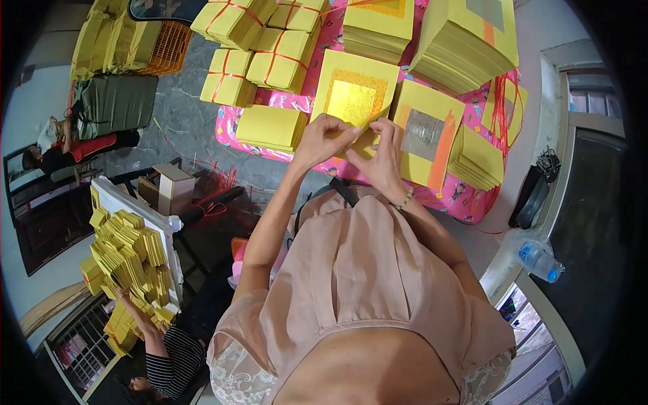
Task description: Sorting and stacking yellow ritual paper (joss paper) at a workstation.
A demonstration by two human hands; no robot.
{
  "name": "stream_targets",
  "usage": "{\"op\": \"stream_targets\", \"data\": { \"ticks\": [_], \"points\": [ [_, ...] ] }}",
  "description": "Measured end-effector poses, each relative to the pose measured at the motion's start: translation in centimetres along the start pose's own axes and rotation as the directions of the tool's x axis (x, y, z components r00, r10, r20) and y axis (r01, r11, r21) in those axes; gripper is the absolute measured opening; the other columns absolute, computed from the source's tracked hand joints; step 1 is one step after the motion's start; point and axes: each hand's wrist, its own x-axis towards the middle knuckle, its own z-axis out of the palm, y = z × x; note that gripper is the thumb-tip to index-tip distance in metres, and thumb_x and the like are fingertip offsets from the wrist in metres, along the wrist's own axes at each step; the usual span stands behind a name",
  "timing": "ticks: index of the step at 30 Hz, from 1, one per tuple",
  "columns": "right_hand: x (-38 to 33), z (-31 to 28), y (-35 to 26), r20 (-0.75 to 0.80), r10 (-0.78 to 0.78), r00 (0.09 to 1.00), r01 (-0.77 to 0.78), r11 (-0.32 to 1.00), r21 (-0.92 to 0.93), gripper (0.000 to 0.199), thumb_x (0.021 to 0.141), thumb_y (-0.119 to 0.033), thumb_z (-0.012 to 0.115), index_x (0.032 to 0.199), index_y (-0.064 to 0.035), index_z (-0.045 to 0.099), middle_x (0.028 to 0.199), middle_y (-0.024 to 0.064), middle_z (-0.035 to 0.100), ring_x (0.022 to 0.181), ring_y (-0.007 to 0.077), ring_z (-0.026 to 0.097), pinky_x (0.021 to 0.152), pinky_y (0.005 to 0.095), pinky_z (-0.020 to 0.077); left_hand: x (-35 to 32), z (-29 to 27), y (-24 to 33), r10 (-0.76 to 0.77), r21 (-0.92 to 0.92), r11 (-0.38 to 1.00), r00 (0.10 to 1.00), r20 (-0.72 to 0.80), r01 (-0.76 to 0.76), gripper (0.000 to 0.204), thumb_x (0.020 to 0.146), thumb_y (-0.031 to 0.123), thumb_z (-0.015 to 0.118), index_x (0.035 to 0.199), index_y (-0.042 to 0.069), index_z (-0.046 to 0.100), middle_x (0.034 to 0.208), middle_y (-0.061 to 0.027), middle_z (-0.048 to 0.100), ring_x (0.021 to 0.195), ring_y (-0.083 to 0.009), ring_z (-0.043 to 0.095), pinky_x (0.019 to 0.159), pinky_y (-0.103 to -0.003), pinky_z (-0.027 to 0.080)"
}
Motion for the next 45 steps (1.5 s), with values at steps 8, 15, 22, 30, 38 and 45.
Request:
{"op": "stream_targets", "data": {
  "ticks": [8,15,22,30,38,45],
  "points": [
    [0.0,-0.7,-1.3,0.055,-0.077,0.996,0.083,0.990,-0.118,0.073,0.069,-0.019,0.085,0.123,-0.0006,0.039,0.130,0.0226,0.038,0.120,0.0418,0.049,0.098,0.0470,0.0472,0.1,-0.4,0.4,-0.149,-0.152,0.973,0.974,0.173,0.176,0.028,0.091,0.027,0.075,0.096,-0.001,0.073,0.084,-0.0005,0.069,0.075,-0.0057,0.060,0.068,-0.023,0.050],
    [-0.2,-0.5,-1.2,0.099,-0.107,0.989,0.121,0.981,-0.152,0.074,0.070,-0.018,0.083,0.127,-0.0037,0.039,0.136,0.0226,0.036,0.123,0.0433,0.049,0.096,0.0475,0.0503,0.1,0.3,-0.8,-0.061,-0.240,0.968,0.996,0.072,0.076,0.025,0.089,0.026,0.076,0.088,0.001,0.073,0.076,0.0006,0.067,0.069,-0.0042,0.056,0.062,-0.022,0.046],
    [-0.5,-0.3,-0.1,0.079,-0.175,0.981,0.184,0.973,-0.137,0.074,0.071,-0.017,0.084,0.128,-0.0032,0.039,0.139,0.0234,0.036,0.126,0.0437,0.047,0.098,0.0467,0.0492,0.0,0.2,-1.1,-0.084,-0.277,0.954,0.989,0.119,0.115,0.021,0.095,0.021,0.071,0.089,0.001,0.073,0.082,0.0022,0.068,0.075,-0.0041,0.058,0.069,-0.022,0.049],
    [-1.2,-0.8,1.1,0.102,-0.167,0.981,0.168,0.986,0.002,0.075,0.072,-0.011,0.083,0.131,-0.0015,0.036,0.139,0.0237,0.038,0.127,0.0408,0.046,0.104,0.0450,0.0444,-0.3,0.7,-1.2,-0.129,-0.168,0.975,0.986,0.103,0.145,0.025,0.094,0.024,0.071,0.087,0.000,0.074,0.077,0.0039,0.066,0.074,-0.0041,0.056,0.069,-0.023,0.047],
    [-1.6,-1.9,1.3,0.099,-0.192,0.976,0.193,0.981,0.008,0.080,0.072,-0.013,0.087,0.133,-0.0026,0.036,0.138,0.0218,0.042,0.125,0.0345,0.049,0.095,0.0424,0.0501,-0.3,1.1,-1.6,-0.136,-0.130,0.981,0.987,0.082,0.146,0.022,0.094,0.021,0.070,0.087,0.001,0.075,0.077,0.0050,0.065,0.074,-0.0035,0.054,0.069,-0.022,0.045],
    [-1.3,-3.9,0.6,-0.003,-0.183,0.983,0.182,0.980,-0.084,0.068,0.080,-0.019,0.081,0.133,-0.0011,0.042,0.132,0.0201,0.043,0.124,0.0361,0.047,0.101,0.0464,0.0438,0.2,1.6,-1.9,-0.073,-0.099,0.992,0.997,0.013,0.074,0.029,0.087,0.031,0.074,0.085,0.003,0.077,0.062,0.0027,0.062,0.061,-0.0036,0.052,0.058,-0.024,0.045]
  ]
}}
